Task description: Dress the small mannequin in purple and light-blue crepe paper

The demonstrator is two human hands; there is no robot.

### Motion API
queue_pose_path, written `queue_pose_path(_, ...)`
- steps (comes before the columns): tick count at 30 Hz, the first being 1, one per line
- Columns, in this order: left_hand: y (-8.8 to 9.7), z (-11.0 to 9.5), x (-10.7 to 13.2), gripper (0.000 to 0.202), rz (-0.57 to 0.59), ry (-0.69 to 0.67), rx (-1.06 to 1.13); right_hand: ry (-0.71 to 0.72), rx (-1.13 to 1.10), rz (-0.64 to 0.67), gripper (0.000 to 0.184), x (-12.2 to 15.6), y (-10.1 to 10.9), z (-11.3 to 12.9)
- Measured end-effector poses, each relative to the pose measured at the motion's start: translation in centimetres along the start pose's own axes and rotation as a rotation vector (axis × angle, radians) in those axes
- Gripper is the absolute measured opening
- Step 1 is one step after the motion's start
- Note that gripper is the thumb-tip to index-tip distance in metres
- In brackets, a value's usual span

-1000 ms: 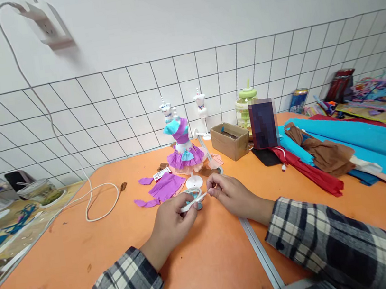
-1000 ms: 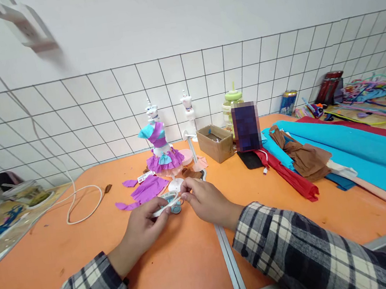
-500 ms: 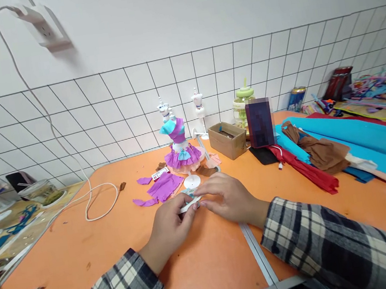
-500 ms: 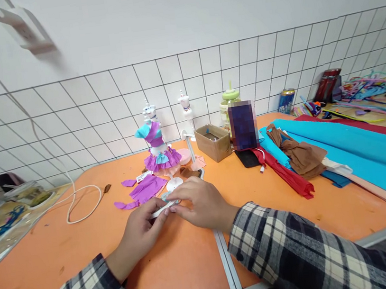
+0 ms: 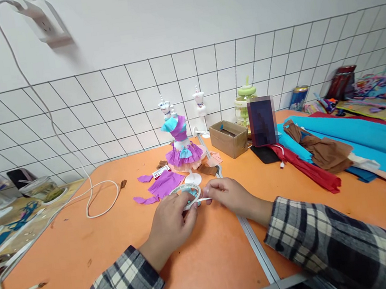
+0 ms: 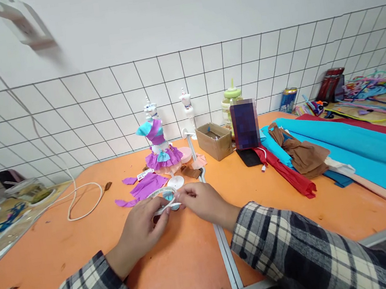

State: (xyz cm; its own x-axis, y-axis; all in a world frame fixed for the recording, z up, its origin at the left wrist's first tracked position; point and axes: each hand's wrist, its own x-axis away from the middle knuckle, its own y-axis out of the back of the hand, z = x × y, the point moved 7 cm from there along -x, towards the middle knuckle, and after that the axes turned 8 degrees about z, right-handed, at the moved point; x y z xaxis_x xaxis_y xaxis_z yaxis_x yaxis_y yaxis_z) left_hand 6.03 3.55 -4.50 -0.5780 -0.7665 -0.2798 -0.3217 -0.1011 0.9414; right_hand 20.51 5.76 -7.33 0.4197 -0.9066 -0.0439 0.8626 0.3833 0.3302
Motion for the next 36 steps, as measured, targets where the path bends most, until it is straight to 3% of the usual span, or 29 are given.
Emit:
queue_pose_path(2,0.0,-0.1,0.0,0.020,-0.009,-0.018,-0.027,-0.118,-0.140,0.082,0.041,-0.2,-0.6,-1.0)
queue_pose_path(4,0.0,-0.2,0.1,0.020,-0.017,-0.043,-0.052,-0.155,-0.175,0.115,0.036,-0.3,-0.8,-1.5)
queue_pose_path(10,-0.3,-0.6,0.1,0.018,-0.012,-0.092,-0.088,-0.007,0.049,-0.044,0.021,-0.5,0.1,-1.2)
queue_pose_path(19,-0.5,-0.7,0.0,0.017,-0.002,-0.091,-0.027,0.183,0.348,-0.111,0.006,0.5,-0.5,0.8)
queue_pose_path(22,-0.5,-0.4,0.0,0.017,0.014,-0.021,0.161,0.340,0.442,-0.091,0.009,1.3,-0.9,2.1)
queue_pose_path(27,-1.1,0.4,0.0,0.020,0.046,0.165,0.720,0.788,0.696,-0.119,0.012,3.6,-1.8,4.8)
queue_pose_path(36,-1.4,-0.7,0.1,0.018,0.113,0.158,1.073,1.095,0.870,-0.208,0.016,5.8,-2.4,6.0)
